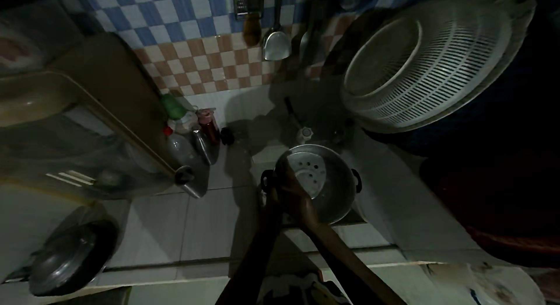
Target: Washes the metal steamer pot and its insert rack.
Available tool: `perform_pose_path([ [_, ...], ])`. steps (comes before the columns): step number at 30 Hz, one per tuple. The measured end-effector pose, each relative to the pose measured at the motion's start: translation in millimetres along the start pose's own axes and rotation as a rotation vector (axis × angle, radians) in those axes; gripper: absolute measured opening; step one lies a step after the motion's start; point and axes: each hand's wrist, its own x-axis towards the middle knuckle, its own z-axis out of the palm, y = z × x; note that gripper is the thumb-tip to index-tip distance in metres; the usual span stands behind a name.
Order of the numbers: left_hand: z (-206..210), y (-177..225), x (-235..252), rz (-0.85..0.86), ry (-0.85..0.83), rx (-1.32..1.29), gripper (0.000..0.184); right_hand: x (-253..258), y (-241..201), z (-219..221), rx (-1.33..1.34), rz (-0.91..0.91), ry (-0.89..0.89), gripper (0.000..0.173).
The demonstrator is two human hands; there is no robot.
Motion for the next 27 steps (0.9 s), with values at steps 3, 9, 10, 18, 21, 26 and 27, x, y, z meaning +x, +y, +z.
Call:
perform_pose_path([
  [3, 23.4, 21.7, -7.5, -0.207, 0.09, -0.107, 0.039, 16.7, -14.4, 7.8, 0.03, 0.034, 0.192, 0.062],
  [9, 11.3, 18.9, 4.5, -0.077, 0.166, -0.117, 0.042, -6.0, -18.4, -0.8, -0.231, 0.19, -0.006, 0.063],
  [10, 6.3, 17.7, 9.4, -0.01, 0.19, -0.134, 0.045, -12.7, -14.9, -6.5, -0.273, 0.209, -0.089, 0.064],
  [18, 5.6, 24.1, 15.3, -0.045, 0.236, -0.097, 0.055, 21.0, 25.0, -40.1, -0.929, -0.332, -0.133, 0.065],
  [21, 1.1, 35.6, 6.1, -0.013, 0.271, -0.123, 0.058, 37.9, 30.0, -63.4, -1.298, -0.39, 0.12, 0.074],
  [26, -14.0, 51.7, 3.5, 0.025, 0.433, -0.158, 0.061, -5.2, 32.6, -68.6, -1.49, -0.243, 0.068, 0.062],
  [27, -15.1, 52.2, 4.5, 0.029, 0.454, -0.156, 0.06, -17.3, 28.9, -59.8, -1.431, -0.231, -0.01, 0.052],
])
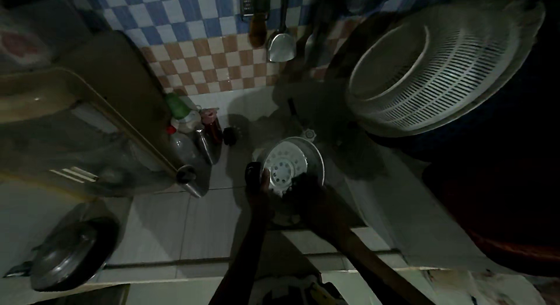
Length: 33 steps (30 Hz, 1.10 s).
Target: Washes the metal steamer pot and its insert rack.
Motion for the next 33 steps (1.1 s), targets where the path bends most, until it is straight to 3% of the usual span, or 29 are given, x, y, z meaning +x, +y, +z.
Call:
perform_pose_path([
  [2, 1.7, -2.5, 2.7, -0.005, 0.019, -0.008, 0.058, -10.7, -19.5, -3.7, 0.172, -0.072, -0.14, 0.04],
  [6, 11.5, -10.2, 4.7, -0.044, -0.093, -0.084, 0.054, 3.1, -35.5, -8.7, 0.372, -0.208, -0.266, 0.052],
  [10, 17.1, -15.2, -8.2, -0.05, -0.228, -0.069, 0.063, 37.7, -11.0, 9.6, 0.245, -0.103, 0.073, 0.059],
  [14, 17.3, -2.9, -7.4, -0.016, -0.054, -0.035, 0.052, 33.6, 26.8, 19.6, -0.108, 0.072, 0.164, 0.068],
  [18, 5.4, -6.8, 6.4, 0.152, -0.059, 0.045, 0.052, -6.9, 1.6, 13.7, -0.019, -0.011, -0.028, 0.038],
  [22, 10.3, -14.9, 14.9, 0.173, -0.049, 0.142, 0.052, -23.8, -46.0, -2.9, 0.374, -0.055, -0.307, 0.045],
  [25, 1.5, -14.1, 23.7, 0.152, -0.064, 0.112, 0.051, -31.0, -53.9, 3.6, 0.37, -0.025, -0.15, 0.039],
  [29, -13.7, 0.9, 39.6, 0.136, -0.055, 0.139, 0.05, -34.2, 14.1, 42.5, -0.007, -0.063, 0.167, 0.034],
  [33, -24.7, -7.5, 42.4, -0.007, -0.126, 0.294, 0.053, -25.9, 49.1, 35.9, -0.12, -0.008, 0.214, 0.039],
])
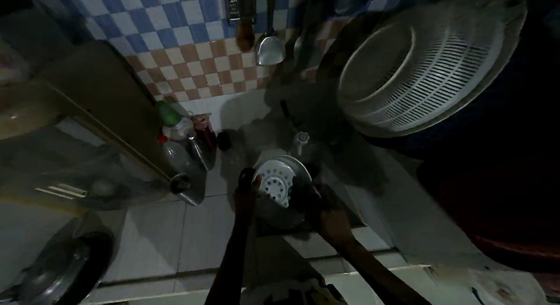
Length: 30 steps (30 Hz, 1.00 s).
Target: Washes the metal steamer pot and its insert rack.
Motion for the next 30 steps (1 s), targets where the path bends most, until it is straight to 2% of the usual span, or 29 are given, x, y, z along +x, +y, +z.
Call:
perform_pose_path([
  [3, -0.1, -0.6, 4.9, -0.041, 0.025, 0.068, 0.053, 2.9, -12.0, 2.4, 0.053, -0.061, -0.053, 0.03],
  [6, 3.5, -16.0, 19.5, -0.07, 0.078, 0.132, 0.052, 2.5, -14.1, 18.3, 0.329, -0.074, -0.327, 0.028],
  [7, 4.0, -22.6, 25.5, -0.091, 0.1, 0.14, 0.053, 7.5, -12.4, 22.6, 0.417, -0.035, -0.382, 0.027],
  [9, 4.3, -36.1, 39.1, -0.104, 0.142, 0.128, 0.06, 31.2, -9.9, 18.5, 0.6, 0.209, -0.406, 0.032],
  [12, 11.0, -59.8, 59.0, -0.079, 0.07, 0.048, 0.074, 82.5, -0.1, -5.4, 0.756, 0.442, -0.221, 0.038],
  [14, 23.1, -73.4, 71.2, -0.126, -0.002, 0.067, 0.079, 117.2, 14.6, -3.1, 0.716, 0.498, -0.088, 0.038],
  [16, 41.5, -83.3, 84.9, -0.122, -0.032, 0.111, 0.069, 152.5, 24.7, -2.0, 0.651, 0.568, -0.013, 0.041],
  [18, 58.5, -83.1, 91.3, -0.043, -0.083, 0.109, 0.051, 176.8, 28.3, -9.3, 0.533, 0.637, -0.036, 0.053],
  [21, 79.8, -100.6, 106.9, -0.061, -0.187, 0.145, 0.052, 193.3, 33.8, -24.2, 0.252, 0.619, -0.146, 0.068],
  [24, 95.2, -96.3, 115.0, -0.101, -0.265, 0.282, 0.052, 203.8, 43.5, -33.2, 0.15, 0.493, -0.257, 0.058],
  [26, 106.4, -94.2, 117.4, -0.018, -0.348, 0.403, 0.049, 210.5, 48.7, -38.8, 0.154, 0.417, -0.338, 0.051],
  [30, 134.5, -77.9, 128.8, 0.095, -0.511, 0.374, 0.044, 230.8, 58.4, -51.9, 0.113, 0.297, -0.506, 0.043],
])
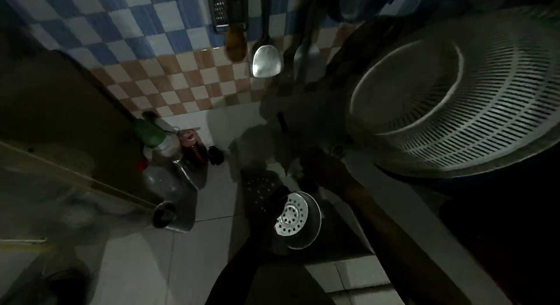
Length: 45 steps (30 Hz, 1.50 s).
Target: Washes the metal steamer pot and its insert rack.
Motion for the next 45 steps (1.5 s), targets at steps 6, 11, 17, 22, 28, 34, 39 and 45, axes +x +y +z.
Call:
perform_pose_path([
  [6, 28.1, 18.0, 39.3, 0.087, -0.09, 0.114, 0.049, 3.4, 43.6, 23.0, 0.42, -0.033, 0.037, 0.057],
  [11, 27.1, 32.1, 39.2, 0.07, -0.114, -0.003, 0.053, 5.1, 82.6, 66.8, 0.695, 0.24, -0.01, 0.036],
  [17, 0.5, 1.1, 9.0, -0.036, -0.206, 0.067, 0.052, -21.0, 86.8, 70.8, 1.069, 0.348, 0.186, 0.045],
  [22, -2.8, -10.7, -16.2, -0.032, -0.088, -0.121, 0.047, -13.0, 92.2, 62.0, 0.868, 0.382, 0.065, 0.035],
  [28, 12.1, -4.6, -1.5, -0.109, 0.094, -0.221, 0.05, -34.0, 112.6, 82.8, 1.104, 0.303, 0.099, 0.037],
  [34, 23.5, 9.9, 14.4, 0.128, 0.158, 0.004, 0.05, -59.3, 106.1, 73.6, 1.136, 0.445, 0.149, 0.035],
  [39, 24.9, 14.1, 28.1, 0.378, 0.183, 0.09, 0.055, -85.1, 117.8, 83.0, 1.139, 0.372, 0.203, 0.037],
  [45, 6.7, 0.3, 10.9, 0.357, 0.243, 0.08, 0.06, -98.0, 130.8, 98.9, 1.342, 0.415, 0.297, 0.041],
])
